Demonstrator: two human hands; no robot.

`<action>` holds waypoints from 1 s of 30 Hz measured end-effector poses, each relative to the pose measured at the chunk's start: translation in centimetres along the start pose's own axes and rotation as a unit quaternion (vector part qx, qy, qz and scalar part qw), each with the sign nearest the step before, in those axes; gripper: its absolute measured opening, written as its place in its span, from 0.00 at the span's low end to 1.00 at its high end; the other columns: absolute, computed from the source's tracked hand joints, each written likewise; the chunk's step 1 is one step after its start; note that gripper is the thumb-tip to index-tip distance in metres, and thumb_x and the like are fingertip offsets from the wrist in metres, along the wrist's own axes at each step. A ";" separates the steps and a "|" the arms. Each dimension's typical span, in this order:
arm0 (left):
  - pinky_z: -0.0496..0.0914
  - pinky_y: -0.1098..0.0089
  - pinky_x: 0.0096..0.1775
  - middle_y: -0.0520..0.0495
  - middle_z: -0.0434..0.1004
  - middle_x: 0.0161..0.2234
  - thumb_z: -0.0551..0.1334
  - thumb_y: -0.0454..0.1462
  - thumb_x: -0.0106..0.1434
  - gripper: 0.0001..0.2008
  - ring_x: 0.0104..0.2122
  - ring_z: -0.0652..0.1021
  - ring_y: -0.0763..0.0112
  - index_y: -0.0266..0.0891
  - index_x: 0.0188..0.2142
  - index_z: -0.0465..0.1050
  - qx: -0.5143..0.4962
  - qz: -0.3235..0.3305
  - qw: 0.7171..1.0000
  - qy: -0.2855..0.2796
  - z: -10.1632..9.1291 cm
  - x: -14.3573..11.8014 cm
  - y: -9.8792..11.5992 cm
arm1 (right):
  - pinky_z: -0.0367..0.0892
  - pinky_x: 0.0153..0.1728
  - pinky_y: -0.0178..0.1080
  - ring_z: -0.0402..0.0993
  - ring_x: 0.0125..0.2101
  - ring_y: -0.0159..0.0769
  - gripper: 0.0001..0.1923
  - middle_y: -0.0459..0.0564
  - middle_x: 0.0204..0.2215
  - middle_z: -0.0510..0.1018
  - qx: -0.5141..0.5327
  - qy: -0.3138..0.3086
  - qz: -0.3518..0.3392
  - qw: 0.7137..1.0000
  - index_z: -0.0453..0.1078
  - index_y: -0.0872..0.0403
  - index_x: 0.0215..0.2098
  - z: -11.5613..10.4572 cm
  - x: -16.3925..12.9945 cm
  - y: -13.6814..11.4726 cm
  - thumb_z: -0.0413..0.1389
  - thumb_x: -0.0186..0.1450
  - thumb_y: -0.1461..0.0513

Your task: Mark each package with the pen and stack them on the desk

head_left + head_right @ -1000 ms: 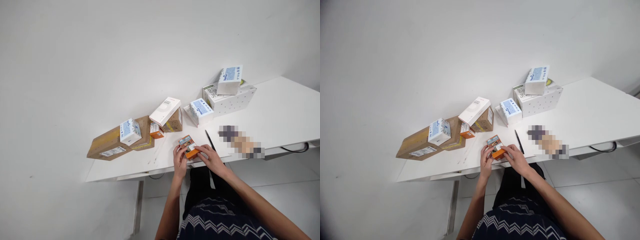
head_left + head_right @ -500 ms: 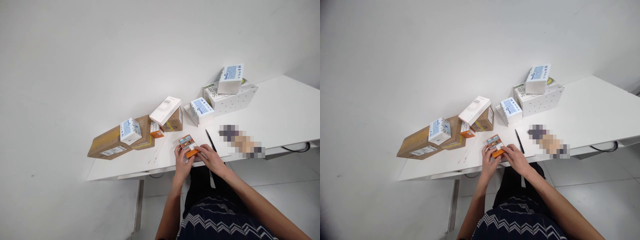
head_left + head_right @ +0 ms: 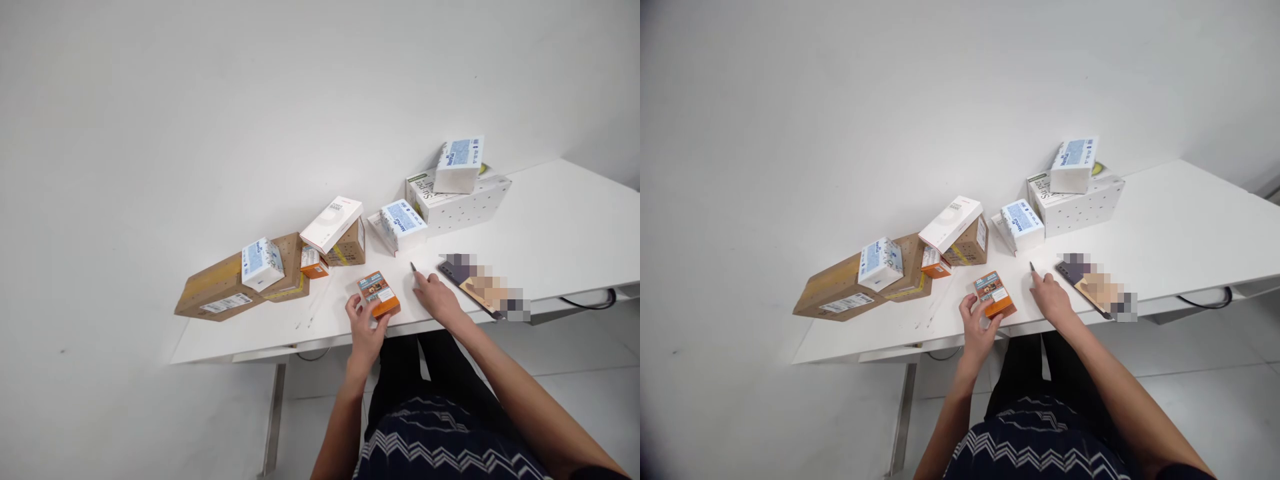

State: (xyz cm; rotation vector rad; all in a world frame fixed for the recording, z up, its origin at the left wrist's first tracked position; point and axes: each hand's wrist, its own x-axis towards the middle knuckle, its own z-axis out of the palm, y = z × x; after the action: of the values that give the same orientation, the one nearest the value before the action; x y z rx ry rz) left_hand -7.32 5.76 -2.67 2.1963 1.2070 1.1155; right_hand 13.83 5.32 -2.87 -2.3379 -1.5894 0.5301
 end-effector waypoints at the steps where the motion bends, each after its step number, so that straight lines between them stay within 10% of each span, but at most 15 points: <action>1: 0.68 0.56 0.54 0.41 0.54 0.53 0.63 0.35 0.60 0.14 0.56 0.64 0.59 0.42 0.46 0.71 0.020 0.017 1.000 0.012 0.0 -0.1 0.1 | 0.62 0.31 0.40 0.73 0.36 0.45 0.23 0.62 0.41 0.70 0.008 -0.003 -0.005 1.000 0.61 0.56 0.59 0.1 0.1 -0.2 0.47 0.65 0.64; 9: 0.70 0.59 0.50 0.42 0.67 0.46 0.59 0.29 0.62 0.13 0.48 0.68 0.63 0.41 0.45 0.74 0.105 0.138 0.983 0.059 0.7 -0.1 0.5 | 0.65 0.29 0.37 0.71 0.25 0.35 0.19 0.50 0.27 0.74 0.246 -0.016 -0.046 0.968 0.71 0.56 0.45 -1.1 -1.2 1.1 0.43 0.65 0.58; 13: 0.70 0.58 0.51 0.41 0.68 0.47 0.57 0.28 0.63 0.13 0.50 0.68 0.62 0.40 0.45 0.73 0.089 0.140 0.984 0.063 1.0 0.4 0.3 | 0.68 0.32 0.40 0.73 0.28 0.36 0.18 0.51 0.32 0.77 0.617 -0.037 -0.025 0.785 0.69 0.52 0.40 -3.0 -3.0 1.5 0.56 0.58 0.50; 15: 0.69 0.58 0.52 0.41 0.67 0.48 0.56 0.28 0.63 0.14 0.51 0.67 0.61 0.39 0.46 0.73 0.085 0.138 0.985 0.062 1.2 0.6 0.0 | 0.67 0.34 0.39 0.74 0.31 0.35 0.19 0.48 0.32 0.77 0.665 -0.041 -0.042 0.744 0.67 0.50 0.39 -3.9 -3.9 1.0 0.64 0.53 0.52; 20: 0.69 0.58 0.52 0.40 0.66 0.49 0.55 0.28 0.64 0.14 0.52 0.68 0.62 0.39 0.46 0.72 0.072 0.126 0.987 0.068 2.0 0.7 -0.4 | 0.57 0.23 0.32 0.61 0.20 0.28 0.13 0.39 0.16 0.66 0.622 0.036 -0.042 0.781 0.62 0.50 0.28 -4.7 -4.5 -0.8 0.57 0.62 0.51; 25: 0.70 0.57 0.52 0.40 0.64 0.51 0.53 0.29 0.65 0.16 0.53 0.67 0.61 0.41 0.49 0.72 0.082 0.110 0.988 0.071 2.7 0.2 -0.6 | 0.66 0.33 0.39 0.72 0.28 0.34 0.18 0.46 0.26 0.76 0.649 -0.035 -0.060 0.757 0.68 0.52 0.43 -4.3 -3.9 -2.9 0.52 0.64 0.48; 30: 0.70 0.57 0.53 0.40 0.62 0.52 0.51 0.29 0.65 0.18 0.54 0.67 0.61 0.42 0.51 0.71 0.084 0.099 0.989 0.068 3.1 0.0 -0.7 | 0.63 0.29 0.35 0.66 0.23 0.30 0.09 0.41 0.19 0.71 0.547 0.033 -0.051 0.835 0.66 0.52 0.29 -3.9 -3.6 -5.0 0.59 0.58 0.57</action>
State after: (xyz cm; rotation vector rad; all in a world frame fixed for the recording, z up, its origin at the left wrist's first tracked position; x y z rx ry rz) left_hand -5.19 6.18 -5.00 2.4459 1.1963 1.3050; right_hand 10.18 3.69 3.20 -1.3539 -0.9213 0.9793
